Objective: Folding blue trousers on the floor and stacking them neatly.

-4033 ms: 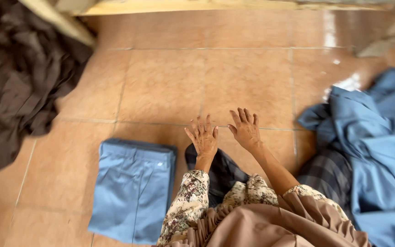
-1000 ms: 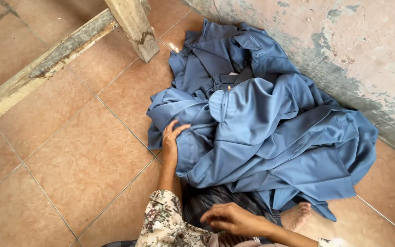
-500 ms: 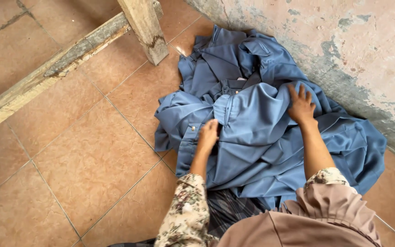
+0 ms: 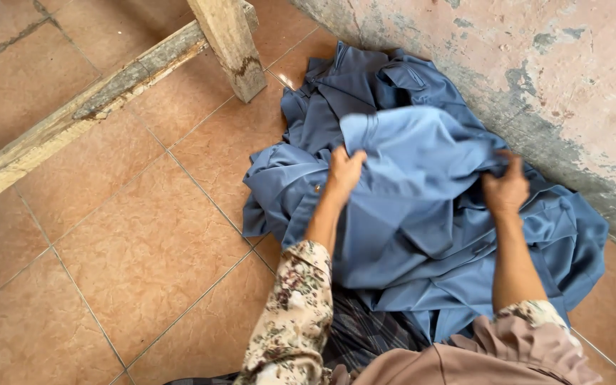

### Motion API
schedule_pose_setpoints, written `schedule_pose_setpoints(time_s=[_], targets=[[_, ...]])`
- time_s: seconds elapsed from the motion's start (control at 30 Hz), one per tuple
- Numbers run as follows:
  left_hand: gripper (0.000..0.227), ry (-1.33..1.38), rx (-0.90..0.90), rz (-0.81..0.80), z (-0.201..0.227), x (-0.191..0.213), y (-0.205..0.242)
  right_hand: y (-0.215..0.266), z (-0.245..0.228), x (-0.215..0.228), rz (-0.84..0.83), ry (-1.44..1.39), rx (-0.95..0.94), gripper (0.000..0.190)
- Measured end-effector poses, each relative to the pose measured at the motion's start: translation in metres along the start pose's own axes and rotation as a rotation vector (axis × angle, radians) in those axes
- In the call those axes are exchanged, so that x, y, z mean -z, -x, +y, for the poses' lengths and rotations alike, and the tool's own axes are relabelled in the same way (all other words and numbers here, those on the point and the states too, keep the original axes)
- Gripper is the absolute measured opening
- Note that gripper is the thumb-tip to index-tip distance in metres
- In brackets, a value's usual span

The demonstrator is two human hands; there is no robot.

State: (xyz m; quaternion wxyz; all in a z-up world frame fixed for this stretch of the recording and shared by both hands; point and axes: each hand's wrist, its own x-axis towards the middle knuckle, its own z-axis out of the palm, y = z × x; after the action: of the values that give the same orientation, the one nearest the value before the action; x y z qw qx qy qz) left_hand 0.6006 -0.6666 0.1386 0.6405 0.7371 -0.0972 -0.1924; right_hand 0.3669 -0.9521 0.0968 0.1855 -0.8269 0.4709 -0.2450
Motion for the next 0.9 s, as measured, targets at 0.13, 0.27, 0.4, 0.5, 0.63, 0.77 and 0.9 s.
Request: schedule_pose_setpoints(time_s=[0.13, 0.27, 0.4, 0.5, 0.63, 0.77, 0.9], targets=[[0.018, -0.103, -0.463, 0.032, 0.118, 0.074, 0.046, 0.034, -0.069, 0.106, 0.299, -0.336, 0.437, 0.047], [0.021, -0.061, -0.693, 0.119, 0.131, 0.144, 0.128, 0.098, -0.082, 0.162, 0.197, -0.422, 0.546, 0.046], [0.026, -0.025, -0.265, 0.034, 0.055, 0.22, 0.214, 0.155, -0.066, 0.196, -0.581, -0.51, 0.027, 0.064], [0.037, -0.14, 0.051, -0.206, -0.051, 0.274, 0.267, 0.181, -0.01, 0.167, -1.147, -0.123, -0.078, 0.06], [0.045, -0.017, 0.374, -0.253, -0.086, 0.289, 0.326, 0.199, -0.039, 0.167, -1.171, -0.177, -0.307, 0.035], [0.041, -0.136, 0.367, -0.033, -0.088, 0.272, 0.328, 0.187, -0.092, 0.155, -0.854, -0.206, -0.006, 0.033], [0.033, -0.089, 0.106, 0.14, -0.084, 0.246, 0.287, 0.173, -0.154, 0.12, -0.67, -0.281, 0.297, 0.032]])
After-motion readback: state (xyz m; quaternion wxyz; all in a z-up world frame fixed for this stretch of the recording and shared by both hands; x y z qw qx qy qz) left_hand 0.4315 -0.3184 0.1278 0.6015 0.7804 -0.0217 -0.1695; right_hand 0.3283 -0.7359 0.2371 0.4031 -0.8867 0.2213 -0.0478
